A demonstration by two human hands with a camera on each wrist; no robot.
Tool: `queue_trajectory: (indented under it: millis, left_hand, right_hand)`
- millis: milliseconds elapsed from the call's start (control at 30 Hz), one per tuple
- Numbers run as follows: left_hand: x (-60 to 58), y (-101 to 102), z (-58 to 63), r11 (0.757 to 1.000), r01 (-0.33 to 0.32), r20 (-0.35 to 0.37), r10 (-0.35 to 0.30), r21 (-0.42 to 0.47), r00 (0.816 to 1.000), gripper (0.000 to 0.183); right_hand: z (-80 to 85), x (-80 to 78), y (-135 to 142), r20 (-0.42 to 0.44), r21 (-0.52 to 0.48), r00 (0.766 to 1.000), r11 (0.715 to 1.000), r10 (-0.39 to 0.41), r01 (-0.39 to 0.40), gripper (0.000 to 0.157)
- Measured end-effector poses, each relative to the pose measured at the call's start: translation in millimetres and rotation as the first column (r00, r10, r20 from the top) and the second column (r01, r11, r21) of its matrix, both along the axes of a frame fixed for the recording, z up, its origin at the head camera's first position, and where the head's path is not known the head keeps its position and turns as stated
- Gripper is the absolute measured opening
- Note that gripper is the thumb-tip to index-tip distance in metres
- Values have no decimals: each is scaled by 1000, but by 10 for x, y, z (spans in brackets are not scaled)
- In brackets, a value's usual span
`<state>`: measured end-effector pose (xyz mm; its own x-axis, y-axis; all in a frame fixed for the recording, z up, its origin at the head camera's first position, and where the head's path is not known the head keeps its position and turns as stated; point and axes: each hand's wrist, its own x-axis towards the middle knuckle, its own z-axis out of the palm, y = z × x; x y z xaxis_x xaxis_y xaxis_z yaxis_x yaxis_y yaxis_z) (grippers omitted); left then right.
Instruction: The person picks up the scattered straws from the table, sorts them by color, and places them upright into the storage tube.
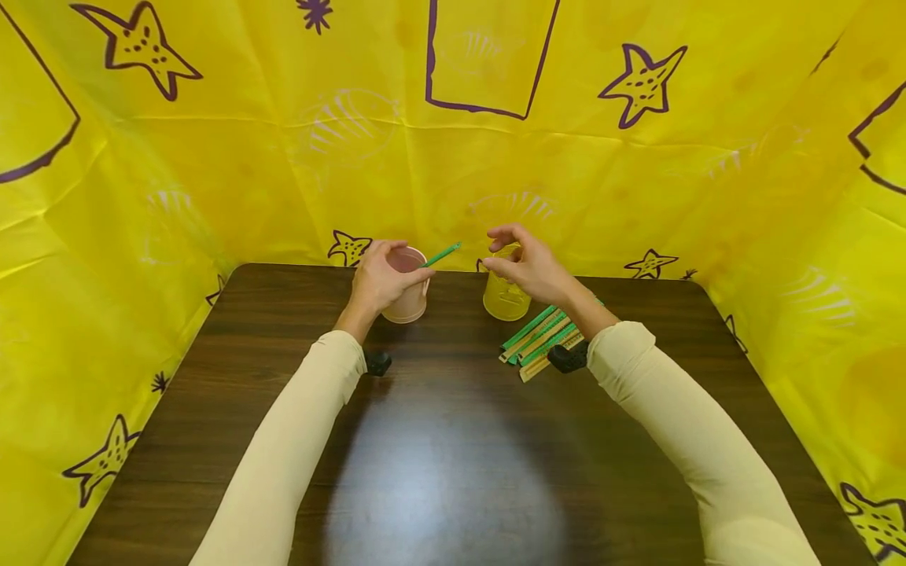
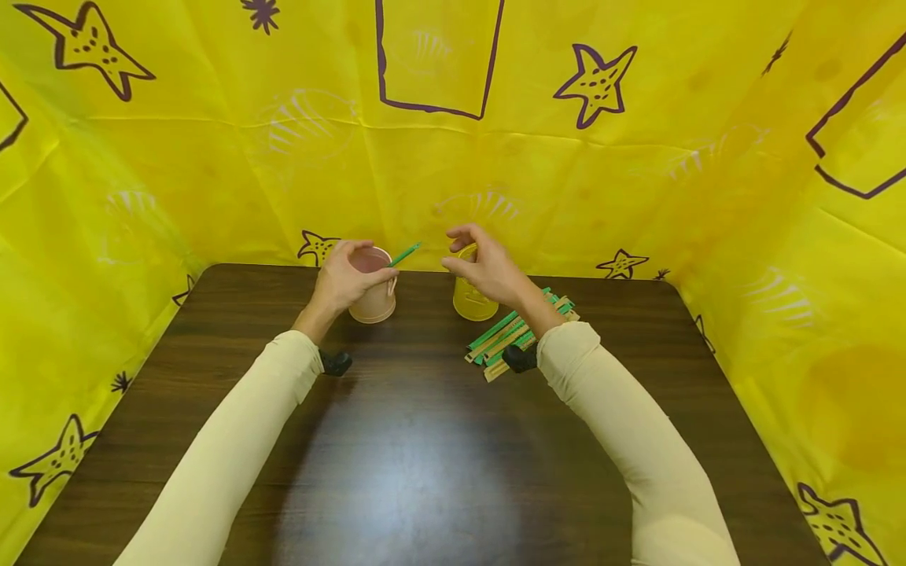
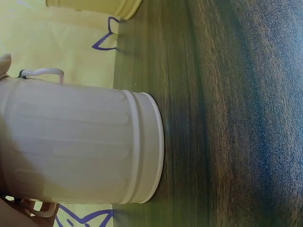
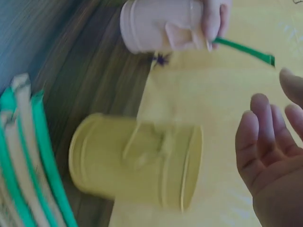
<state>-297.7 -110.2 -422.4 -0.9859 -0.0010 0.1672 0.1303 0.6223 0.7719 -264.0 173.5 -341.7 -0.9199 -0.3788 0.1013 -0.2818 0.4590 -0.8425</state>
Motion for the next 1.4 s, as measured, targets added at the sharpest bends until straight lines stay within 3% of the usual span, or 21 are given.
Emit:
queue_trajectory:
  millis: [233,400,533,600,767,967,1200,1400]
  left_hand:
    - [-17,3,-11,1000,6,4,-6,-9,1000,81]
    - [-30,6,-31,1000,1,0,-1,1,1000,82]
    - [-33,2,-25,1000,3,-8,-3,2,1000,82]
    - [-30,1,-22,1000,5,-11,-5,0,1000,82]
    - [-17,0,-22,1000,2,-12,-2,-1,1000,82]
    - [-3,5,-30,1000,6,-3,-6,14,1000,82]
    - [-13,4,-50,1000,-1,2,1,21,1000,81]
    - [-34,-4,-59,1000,-4,-19,4,2,1000,81]
  right_hand:
    - [98,162,444,44,219,998,974,44,-53,38]
    - [36,248,680,140,396,980,899,144,-189,29]
    - [-181,289,825,166,506,972,831,168,-230,22]
    - [-313,302,888,155,534,973,814,170,-227,22]
    - [-609,304,1021,120,541,980,818,155,-196,27]
    - [-853,278,1129,86,530,992,839,93,-125,26]
    - [-1030,216,1207,80,491,994,864,76,-106,19]
    - [-1111,200,1197,47,514,994,851,99,-109,13]
